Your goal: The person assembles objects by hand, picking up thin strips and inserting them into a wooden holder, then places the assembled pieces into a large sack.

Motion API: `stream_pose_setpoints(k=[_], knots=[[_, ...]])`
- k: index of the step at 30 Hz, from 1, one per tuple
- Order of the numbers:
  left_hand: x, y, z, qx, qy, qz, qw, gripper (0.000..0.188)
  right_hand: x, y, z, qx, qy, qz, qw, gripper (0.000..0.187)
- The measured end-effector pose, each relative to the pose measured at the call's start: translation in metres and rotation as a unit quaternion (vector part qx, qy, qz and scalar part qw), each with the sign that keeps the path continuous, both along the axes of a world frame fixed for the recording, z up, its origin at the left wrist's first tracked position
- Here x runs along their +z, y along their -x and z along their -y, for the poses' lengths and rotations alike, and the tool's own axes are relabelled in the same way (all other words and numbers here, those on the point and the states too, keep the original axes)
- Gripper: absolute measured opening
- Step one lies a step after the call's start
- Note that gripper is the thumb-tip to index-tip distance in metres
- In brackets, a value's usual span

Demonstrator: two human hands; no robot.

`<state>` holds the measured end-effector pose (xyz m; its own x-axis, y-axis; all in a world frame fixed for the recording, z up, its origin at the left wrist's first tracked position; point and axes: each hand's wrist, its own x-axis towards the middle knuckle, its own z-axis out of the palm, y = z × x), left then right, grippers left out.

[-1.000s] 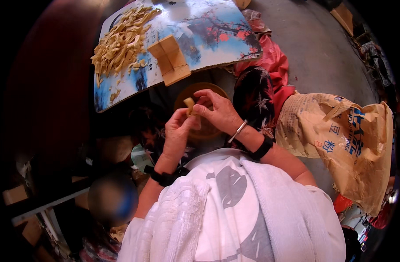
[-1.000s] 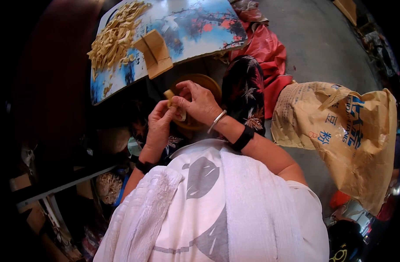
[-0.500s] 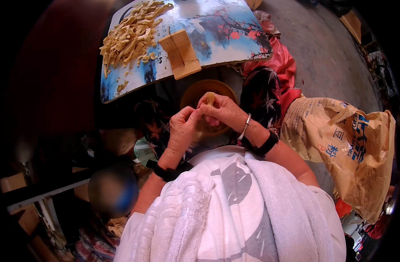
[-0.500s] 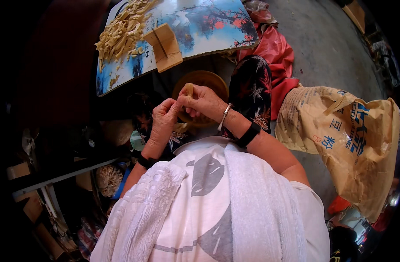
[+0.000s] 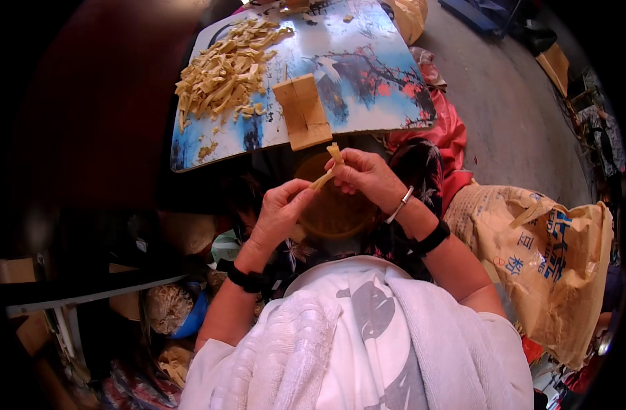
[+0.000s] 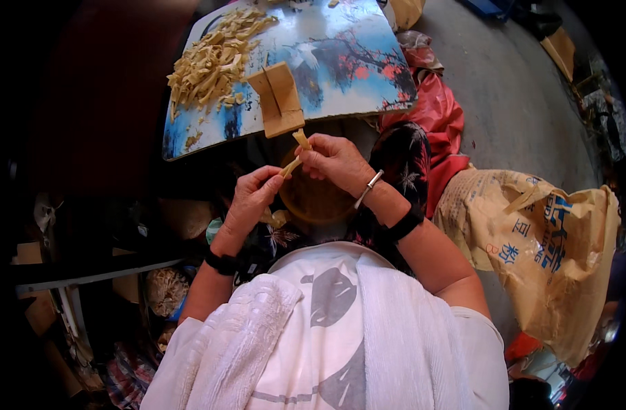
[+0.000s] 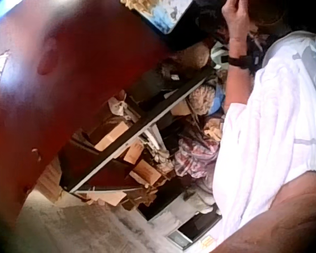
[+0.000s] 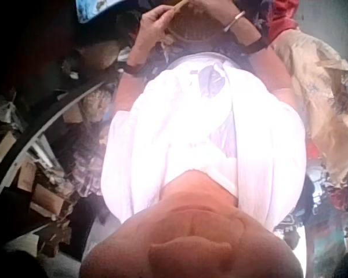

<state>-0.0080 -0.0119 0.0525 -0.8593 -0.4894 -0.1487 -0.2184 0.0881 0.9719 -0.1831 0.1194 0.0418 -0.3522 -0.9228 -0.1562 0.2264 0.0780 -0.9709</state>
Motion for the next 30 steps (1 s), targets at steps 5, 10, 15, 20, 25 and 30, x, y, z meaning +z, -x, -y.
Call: stream_pose_setpoints(k=[5, 10, 15, 20, 25, 30], knots=[[0.029, 0.047, 0.060, 0.014, 0.262, -0.025, 0.965, 0.016, 0.016, 0.030, 0.055, -0.136, 0.048, -0.217, 0.965, 0.017], [0.031, 0.089, 0.090, 0.065, 0.311, -0.069, 0.946, 0.019, 0.013, 0.052, 0.097, -0.242, 0.089, -0.358, 0.897, 0.015], [0.001, 0.102, 0.104, 0.098, 0.299, -0.089, 0.945, 0.017, 0.001, 0.058, 0.111, -0.246, 0.057, -0.445, 0.859, 0.014], [-0.010, 0.105, 0.108, 0.149, 0.307, -0.079, 0.937, 0.018, -0.006, 0.058, 0.113, -0.219, 0.004, -0.530, 0.819, 0.014], [-0.007, 0.090, 0.110, 0.150, 0.073, -0.087, 0.982, 0.019, -0.005, 0.059, 0.091, -0.175, 0.013, -0.503, 0.846, 0.017], [0.017, 0.056, 0.054, 0.120, 0.021, -0.128, 0.984, 0.018, 0.024, 0.016, 0.035, -0.078, 0.014, -0.462, 0.883, 0.024]])
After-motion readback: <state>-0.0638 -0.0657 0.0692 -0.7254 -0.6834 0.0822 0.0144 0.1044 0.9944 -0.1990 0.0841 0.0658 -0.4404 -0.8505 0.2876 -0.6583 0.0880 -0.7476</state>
